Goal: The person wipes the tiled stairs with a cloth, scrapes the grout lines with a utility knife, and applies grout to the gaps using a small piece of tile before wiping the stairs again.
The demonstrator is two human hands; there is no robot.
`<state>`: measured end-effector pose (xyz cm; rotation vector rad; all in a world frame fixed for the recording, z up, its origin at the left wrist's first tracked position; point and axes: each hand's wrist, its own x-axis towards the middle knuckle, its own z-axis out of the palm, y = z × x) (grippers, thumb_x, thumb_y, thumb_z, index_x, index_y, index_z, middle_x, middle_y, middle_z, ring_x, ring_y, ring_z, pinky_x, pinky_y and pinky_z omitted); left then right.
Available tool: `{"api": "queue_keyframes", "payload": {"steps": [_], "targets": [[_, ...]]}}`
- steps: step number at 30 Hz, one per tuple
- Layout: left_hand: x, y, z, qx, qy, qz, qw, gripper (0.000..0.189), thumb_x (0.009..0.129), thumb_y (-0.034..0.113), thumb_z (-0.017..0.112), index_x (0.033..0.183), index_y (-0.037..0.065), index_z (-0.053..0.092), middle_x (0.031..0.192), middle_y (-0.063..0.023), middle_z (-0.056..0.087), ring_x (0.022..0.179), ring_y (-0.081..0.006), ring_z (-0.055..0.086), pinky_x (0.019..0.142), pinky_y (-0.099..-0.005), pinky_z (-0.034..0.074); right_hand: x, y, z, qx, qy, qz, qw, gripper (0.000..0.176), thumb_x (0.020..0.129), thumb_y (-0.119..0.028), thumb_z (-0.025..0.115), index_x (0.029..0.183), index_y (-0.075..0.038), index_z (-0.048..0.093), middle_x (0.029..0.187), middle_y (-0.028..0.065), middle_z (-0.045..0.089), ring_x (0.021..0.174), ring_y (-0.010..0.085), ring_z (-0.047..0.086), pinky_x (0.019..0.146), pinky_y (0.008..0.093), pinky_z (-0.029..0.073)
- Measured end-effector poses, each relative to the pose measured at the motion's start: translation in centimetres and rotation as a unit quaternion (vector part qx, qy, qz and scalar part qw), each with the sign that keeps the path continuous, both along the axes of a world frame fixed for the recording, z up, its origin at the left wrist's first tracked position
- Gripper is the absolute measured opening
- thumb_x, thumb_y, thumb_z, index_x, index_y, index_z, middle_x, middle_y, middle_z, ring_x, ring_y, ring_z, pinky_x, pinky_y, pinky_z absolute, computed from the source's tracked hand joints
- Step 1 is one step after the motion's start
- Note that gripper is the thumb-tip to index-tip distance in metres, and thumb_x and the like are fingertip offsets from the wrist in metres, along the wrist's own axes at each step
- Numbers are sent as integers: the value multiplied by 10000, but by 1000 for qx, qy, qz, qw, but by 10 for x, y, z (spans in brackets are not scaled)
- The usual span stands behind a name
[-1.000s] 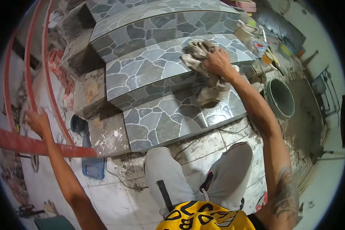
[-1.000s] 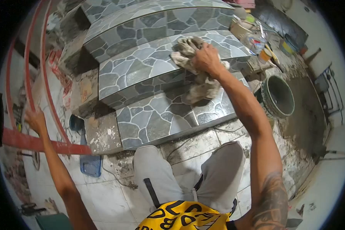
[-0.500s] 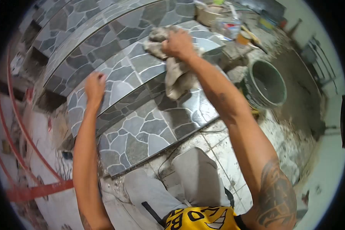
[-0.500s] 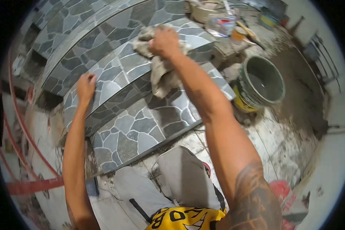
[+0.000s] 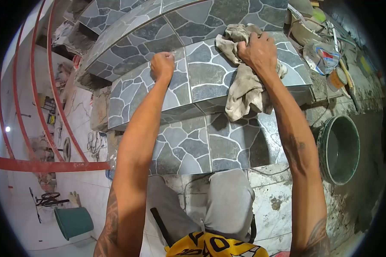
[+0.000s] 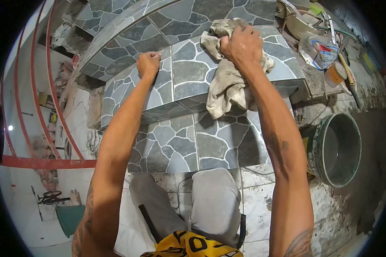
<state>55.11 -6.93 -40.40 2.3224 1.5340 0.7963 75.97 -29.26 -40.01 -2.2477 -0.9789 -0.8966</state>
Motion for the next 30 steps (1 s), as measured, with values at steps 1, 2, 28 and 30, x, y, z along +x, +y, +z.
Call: {"api": "queue_keyframes", "payload": {"steps": [1, 2, 28, 30], "targets": [[3, 0, 5, -3, 3, 10, 1000, 192, 794, 314, 726, 912, 170, 772, 982, -133, 726, 945, -348, 688, 825, -446, 544, 1, -1, 3, 13, -9, 3, 1000, 367, 776, -349, 608, 837, 10, 654, 867, 251, 609, 796, 413, 608, 691, 494, 509], [5, -3, 9, -15, 2, 31, 999, 190, 791, 323, 734, 904, 175, 774, 985, -126, 728, 947, -343, 690, 825, -445, 545, 0, -2, 3, 16, -4, 7, 1000, 364, 775, -347, 610, 836, 9, 653, 863, 247, 606, 799, 411, 605, 691, 494, 506], [43, 1, 8, -19, -50, 141, 989, 156, 740, 249, 750, 846, 136, 770, 950, -153, 728, 922, -362, 694, 826, -447, 551, -1, -4, 11, -10, 80, 14, 997, 415, 782, -372, 617, 918, 17, 659, 964, 228, 595, 928, 397, 569, 787, 498, 470], [41, -2, 7, -13, -57, 124, 991, 145, 743, 242, 732, 834, 137, 770, 936, -158, 727, 914, -365, 694, 818, -449, 551, -1, -4, 10, -13, 79, 9, 997, 418, 784, -374, 615, 922, 18, 659, 962, 228, 595, 926, 396, 571, 788, 498, 470]]}}
